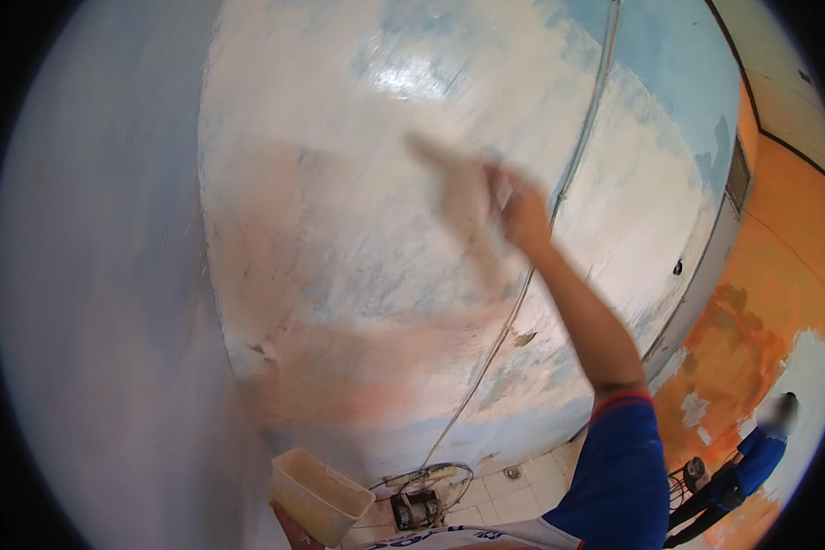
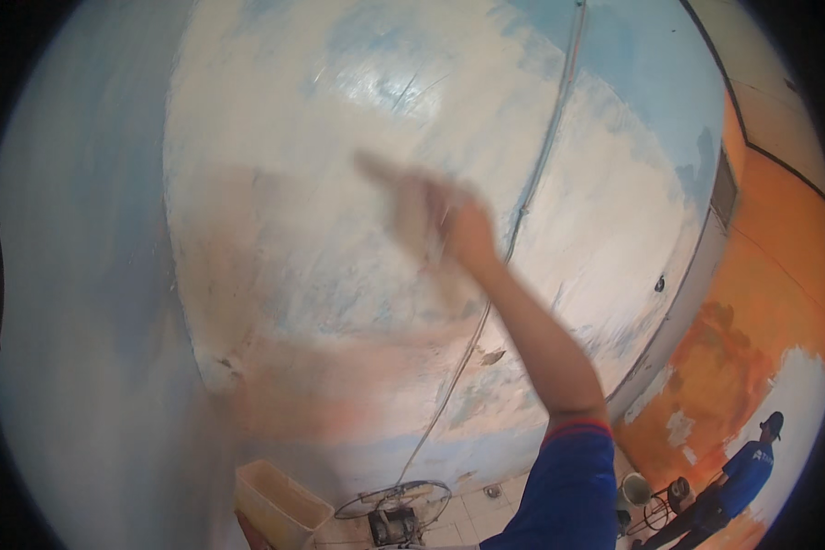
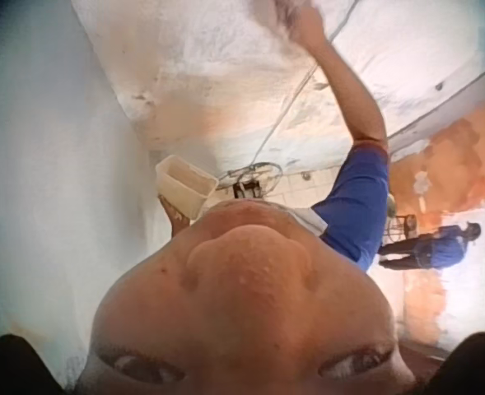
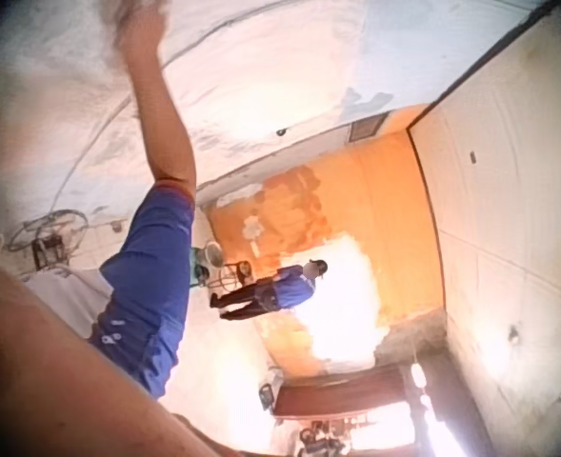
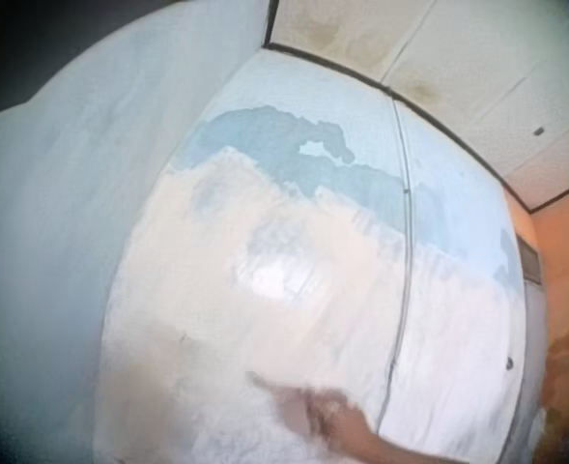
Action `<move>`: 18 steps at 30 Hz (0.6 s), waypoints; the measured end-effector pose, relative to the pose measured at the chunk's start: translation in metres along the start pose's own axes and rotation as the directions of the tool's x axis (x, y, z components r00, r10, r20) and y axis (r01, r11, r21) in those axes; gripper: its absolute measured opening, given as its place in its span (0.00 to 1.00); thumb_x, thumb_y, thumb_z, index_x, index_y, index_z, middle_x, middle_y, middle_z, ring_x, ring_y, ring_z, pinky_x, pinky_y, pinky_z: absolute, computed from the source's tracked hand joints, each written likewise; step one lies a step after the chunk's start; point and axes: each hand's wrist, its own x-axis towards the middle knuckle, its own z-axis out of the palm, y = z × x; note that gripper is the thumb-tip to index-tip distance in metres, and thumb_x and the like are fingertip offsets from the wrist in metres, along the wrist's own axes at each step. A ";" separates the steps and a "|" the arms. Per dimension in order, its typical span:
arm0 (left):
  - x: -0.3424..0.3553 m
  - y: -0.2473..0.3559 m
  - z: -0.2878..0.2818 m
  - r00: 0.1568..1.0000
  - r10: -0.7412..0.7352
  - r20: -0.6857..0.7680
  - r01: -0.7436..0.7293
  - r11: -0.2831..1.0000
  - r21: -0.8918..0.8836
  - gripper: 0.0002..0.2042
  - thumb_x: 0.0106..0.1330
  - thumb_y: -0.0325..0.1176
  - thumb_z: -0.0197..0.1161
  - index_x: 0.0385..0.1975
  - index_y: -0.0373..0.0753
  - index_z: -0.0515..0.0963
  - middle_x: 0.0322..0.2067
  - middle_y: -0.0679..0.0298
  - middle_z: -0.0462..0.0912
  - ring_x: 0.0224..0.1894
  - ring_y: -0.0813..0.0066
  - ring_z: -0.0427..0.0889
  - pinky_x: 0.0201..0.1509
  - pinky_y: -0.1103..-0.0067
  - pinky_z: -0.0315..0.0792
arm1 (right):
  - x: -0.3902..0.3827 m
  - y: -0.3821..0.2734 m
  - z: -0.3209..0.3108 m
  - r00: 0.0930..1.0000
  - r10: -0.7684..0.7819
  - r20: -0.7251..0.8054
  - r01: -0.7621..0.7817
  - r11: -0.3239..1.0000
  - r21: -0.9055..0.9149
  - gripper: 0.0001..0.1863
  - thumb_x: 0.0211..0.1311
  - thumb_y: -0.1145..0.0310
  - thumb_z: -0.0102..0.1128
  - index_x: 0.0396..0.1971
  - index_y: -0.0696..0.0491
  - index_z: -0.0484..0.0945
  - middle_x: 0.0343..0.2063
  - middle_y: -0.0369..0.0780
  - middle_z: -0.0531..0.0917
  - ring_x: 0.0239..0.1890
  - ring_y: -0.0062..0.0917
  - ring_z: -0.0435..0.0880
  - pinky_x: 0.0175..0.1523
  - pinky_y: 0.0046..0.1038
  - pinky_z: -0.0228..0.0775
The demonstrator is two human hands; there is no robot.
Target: The person applies plaster to a wall using a hand-held spreader tool. The person repeatedly scrapes the tool into a small container of plaster, then spreads the material onto the wall surface with upward and downward strokes, covering various sections of the wall.
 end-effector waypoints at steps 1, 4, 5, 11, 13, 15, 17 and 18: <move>0.004 -0.007 0.003 0.999 -0.034 -0.009 0.034 0.999 -0.041 0.31 0.71 0.55 0.46 0.69 0.46 0.52 0.63 0.61 0.62 0.65 0.64 0.63 0.67 0.67 0.62 | 0.050 0.034 -0.024 0.974 0.018 -0.226 -0.029 0.999 -0.045 0.17 0.63 0.66 0.53 0.52 0.49 0.77 0.36 0.48 0.80 0.39 0.46 0.76 0.43 0.43 0.69; 0.012 -0.017 0.013 0.997 -0.075 -0.014 0.073 0.994 -0.083 0.31 0.71 0.55 0.46 0.69 0.46 0.52 0.63 0.61 0.62 0.65 0.64 0.63 0.67 0.67 0.62 | 0.164 0.100 -0.090 0.737 -0.091 -0.669 0.040 0.995 -0.091 0.14 0.68 0.65 0.48 0.48 0.47 0.79 0.26 0.51 0.82 0.28 0.49 0.80 0.32 0.43 0.71; 0.013 -0.020 0.014 0.997 -0.078 -0.016 0.076 0.993 -0.090 0.31 0.71 0.55 0.45 0.69 0.46 0.52 0.64 0.61 0.62 0.65 0.64 0.63 0.67 0.67 0.62 | 0.190 0.128 -0.097 0.741 -0.055 -0.670 -0.072 0.985 -0.160 0.15 0.65 0.68 0.50 0.50 0.47 0.78 0.29 0.51 0.82 0.33 0.48 0.81 0.36 0.42 0.73; 0.018 -0.028 0.031 0.999 -0.045 -0.025 0.042 0.993 -0.110 0.31 0.71 0.57 0.44 0.69 0.46 0.52 0.64 0.61 0.61 0.66 0.64 0.63 0.68 0.67 0.62 | 0.219 0.173 -0.049 0.966 0.074 -0.248 -0.157 0.929 -0.335 0.18 0.59 0.70 0.53 0.51 0.46 0.76 0.37 0.48 0.83 0.39 0.46 0.82 0.44 0.42 0.74; 0.016 -0.029 0.029 0.998 -0.037 -0.047 0.031 0.993 -0.117 0.32 0.72 0.57 0.43 0.69 0.46 0.52 0.64 0.61 0.61 0.66 0.64 0.63 0.68 0.67 0.62 | 0.160 0.132 0.001 0.953 -0.118 -0.280 -0.001 0.921 -0.389 0.21 0.60 0.71 0.51 0.55 0.50 0.71 0.44 0.46 0.81 0.43 0.42 0.82 0.51 0.42 0.70; 0.020 -0.034 0.033 0.998 -0.034 -0.051 0.027 0.992 -0.125 0.32 0.72 0.57 0.43 0.69 0.46 0.52 0.64 0.61 0.61 0.66 0.64 0.63 0.68 0.67 0.62 | 0.098 0.091 0.033 0.898 -0.352 -0.265 0.126 0.782 -0.611 0.24 0.61 0.72 0.48 0.59 0.54 0.67 0.57 0.45 0.76 0.52 0.39 0.80 0.67 0.43 0.59; 0.018 -0.041 0.036 0.998 -0.026 -0.055 0.019 0.991 -0.132 0.32 0.72 0.58 0.42 0.69 0.46 0.52 0.64 0.61 0.61 0.66 0.64 0.62 0.68 0.67 0.62 | 0.078 0.054 0.001 0.989 -0.146 0.009 0.136 0.899 -0.416 0.27 0.61 0.74 0.47 0.62 0.54 0.64 0.64 0.44 0.69 0.57 0.36 0.77 0.73 0.46 0.43; 0.019 -0.042 0.037 0.998 -0.020 -0.062 0.011 0.991 -0.135 0.32 0.72 0.58 0.42 0.69 0.46 0.52 0.65 0.61 0.61 0.66 0.64 0.62 0.68 0.67 0.62 | 0.092 0.045 -0.026 0.998 -0.063 0.000 0.060 0.951 -0.302 0.28 0.59 0.76 0.48 0.63 0.51 0.64 0.60 0.45 0.73 0.55 0.38 0.78 0.73 0.44 0.46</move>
